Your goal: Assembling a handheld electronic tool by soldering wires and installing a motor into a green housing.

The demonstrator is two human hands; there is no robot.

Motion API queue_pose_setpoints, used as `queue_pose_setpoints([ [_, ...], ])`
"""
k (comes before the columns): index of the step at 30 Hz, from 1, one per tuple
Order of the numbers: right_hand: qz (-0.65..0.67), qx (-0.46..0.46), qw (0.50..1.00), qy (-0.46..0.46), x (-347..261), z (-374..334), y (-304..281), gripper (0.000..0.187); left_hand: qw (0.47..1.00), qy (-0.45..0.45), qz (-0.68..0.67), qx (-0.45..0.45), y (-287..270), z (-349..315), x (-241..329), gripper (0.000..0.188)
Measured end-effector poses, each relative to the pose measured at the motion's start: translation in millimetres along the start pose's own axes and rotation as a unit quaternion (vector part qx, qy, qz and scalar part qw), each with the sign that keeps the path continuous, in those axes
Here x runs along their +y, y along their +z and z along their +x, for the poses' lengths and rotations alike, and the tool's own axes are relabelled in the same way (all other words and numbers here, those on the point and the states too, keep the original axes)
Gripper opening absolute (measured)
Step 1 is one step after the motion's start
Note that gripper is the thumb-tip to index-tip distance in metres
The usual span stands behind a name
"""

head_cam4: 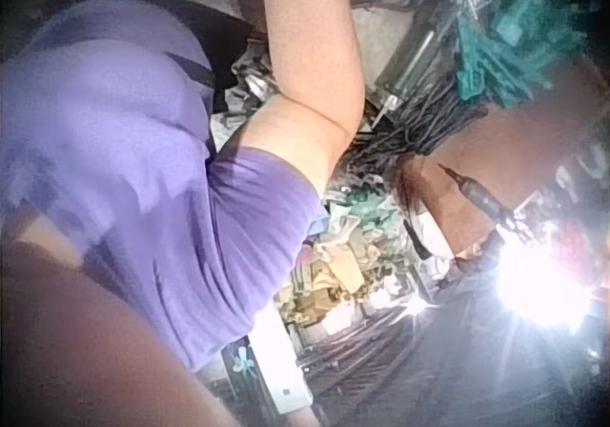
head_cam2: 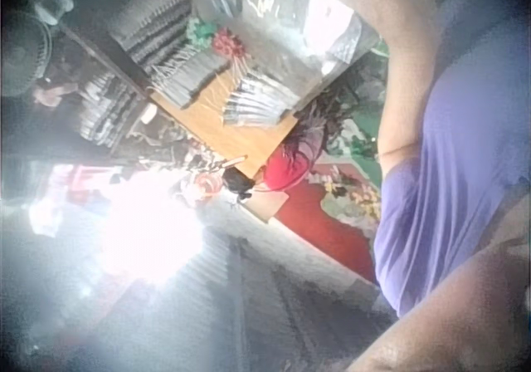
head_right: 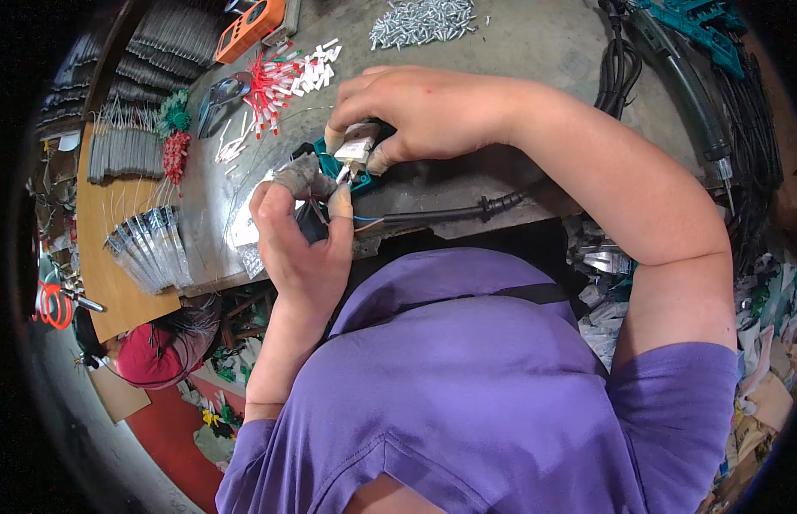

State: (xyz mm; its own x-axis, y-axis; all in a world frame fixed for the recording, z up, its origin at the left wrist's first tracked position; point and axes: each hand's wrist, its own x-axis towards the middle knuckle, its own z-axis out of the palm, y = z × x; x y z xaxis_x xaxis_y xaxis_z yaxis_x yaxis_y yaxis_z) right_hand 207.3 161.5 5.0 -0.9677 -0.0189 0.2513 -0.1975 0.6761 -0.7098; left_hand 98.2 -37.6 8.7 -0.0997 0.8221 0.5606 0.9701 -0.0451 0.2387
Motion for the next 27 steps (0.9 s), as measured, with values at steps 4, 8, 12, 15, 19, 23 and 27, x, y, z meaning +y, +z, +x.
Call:
queue_pose_setpoints([
  [4, -0.006, 0.017, 1.0, 0.001, 2.4, -1.7, 3.7, 0.042, 1.0, 0.027, 0.006, 0.014, 1.7, 5.5, -2.3, 0.046],
  [8, -0.014, 0.039, 0.999, -0.005, 2.2, -3.2, 5.8, 0.043, 1.0, 0.024, 0.001, 0.016, 4.2, 7.8, -2.2, 0.041],
  [12, -0.016, 0.029, 0.999, 0.0, -0.7, -2.1, 4.6, 0.043, 0.999, 0.032, 0.018, 0.005, 4.5, 9.3, -4.5, 0.04],
  [15, -0.008, 0.043, 0.999, -0.009, 1.0, -2.1, 4.5, 0.042, 0.999, 0.028, 0.031, 0.016, 5.8, 10.1, -3.3, 0.042],
  [19, 0.0, 0.042, 0.999, -0.01, 3.9, -2.3, 4.6, 0.041, 1.0, 0.011, 0.005, 0.01, 3.8, 7.0, -1.5, 0.044],
  [23, 0.0, 0.026, 1.0, -0.002, -0.1, -1.5, 2.7, 0.041, 1.0, 0.01, 0.005, 0.016, 3.1, 6.6, -2.1, 0.044],
  [27, -0.005, 0.034, 0.999, -0.002, 1.8, -3.3, 6.8, 0.04, 0.999, 0.043, -0.006, 0.021, 5.5, 16.3, -5.5, 0.036],
])
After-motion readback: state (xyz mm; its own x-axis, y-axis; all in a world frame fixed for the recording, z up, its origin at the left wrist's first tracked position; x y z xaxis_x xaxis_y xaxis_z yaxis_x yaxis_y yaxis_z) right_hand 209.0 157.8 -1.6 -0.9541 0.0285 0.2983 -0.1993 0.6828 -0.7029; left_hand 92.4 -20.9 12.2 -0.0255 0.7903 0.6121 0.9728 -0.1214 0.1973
